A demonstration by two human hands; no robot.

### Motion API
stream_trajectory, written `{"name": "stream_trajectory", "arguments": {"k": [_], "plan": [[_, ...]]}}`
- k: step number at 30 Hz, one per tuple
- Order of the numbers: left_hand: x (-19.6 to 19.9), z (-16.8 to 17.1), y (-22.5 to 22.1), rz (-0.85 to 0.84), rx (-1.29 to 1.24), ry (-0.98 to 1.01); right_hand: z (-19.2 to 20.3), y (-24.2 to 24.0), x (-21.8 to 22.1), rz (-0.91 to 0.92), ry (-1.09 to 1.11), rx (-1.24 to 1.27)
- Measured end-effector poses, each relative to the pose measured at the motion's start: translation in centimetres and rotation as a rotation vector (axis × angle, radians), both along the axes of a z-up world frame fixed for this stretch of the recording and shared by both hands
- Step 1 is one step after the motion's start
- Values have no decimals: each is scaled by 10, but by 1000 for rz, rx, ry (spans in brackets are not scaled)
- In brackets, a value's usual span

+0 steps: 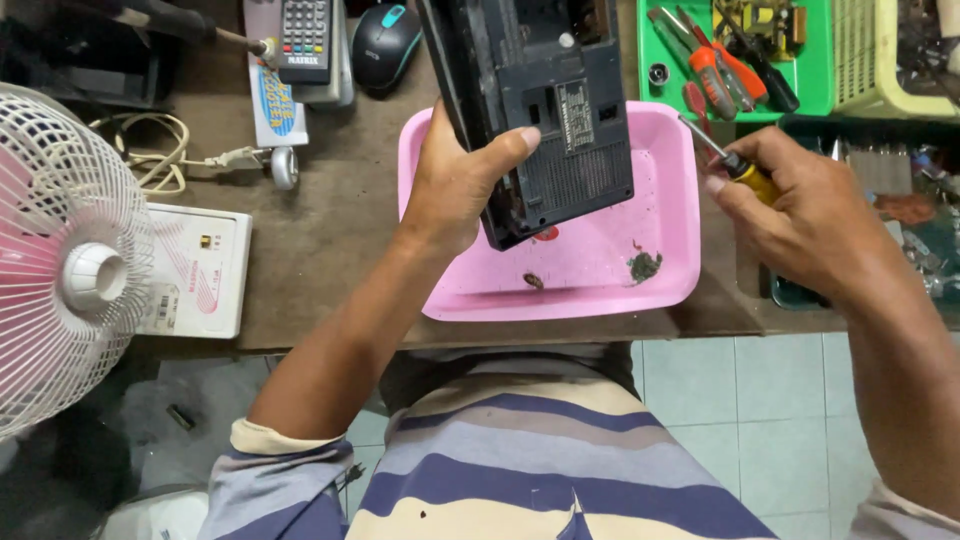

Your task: Unscrewing and prying open the plastic casing of a radio to reveal internal electronics.

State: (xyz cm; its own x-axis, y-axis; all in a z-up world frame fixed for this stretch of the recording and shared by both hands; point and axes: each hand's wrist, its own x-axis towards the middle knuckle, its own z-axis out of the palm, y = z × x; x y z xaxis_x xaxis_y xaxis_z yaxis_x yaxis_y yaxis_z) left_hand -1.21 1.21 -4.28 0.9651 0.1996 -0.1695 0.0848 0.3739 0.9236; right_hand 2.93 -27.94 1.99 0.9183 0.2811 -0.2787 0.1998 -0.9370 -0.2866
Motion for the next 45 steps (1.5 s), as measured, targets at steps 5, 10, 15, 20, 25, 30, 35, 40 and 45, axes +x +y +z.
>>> {"name": "stream_trajectory", "arguments": {"k": [5, 10, 15, 20, 25, 30, 35, 40, 45], "plan": [[18, 15, -39, -149, -54, -99, 5, -22, -11, -128, -106, 224], [31, 30, -39, -236, 2, -295, 9, -19, -12, -229, -179, 622], [40, 34, 26, 66, 0, -285, 17, 2, 5, -98, 12, 164], [21, 38, 68, 147, -79, -538, -11, 47, 26, 215, -32, 68], [17, 18, 91, 286, -142, -573, -32, 113, 60, 654, -279, -43], [14, 9, 94, 380, -284, -506, -58, 153, 97, 858, -464, 10], [9, -4, 99, 348, -211, -500, 23, 150, 76, 672, -86, -346], [9, -12, 83, 415, -133, -459, 29, 121, 47, 637, -4, -454], [-8, -40, 63, 288, -85, -403, -5, 53, 34, 301, 47, -441]]}}
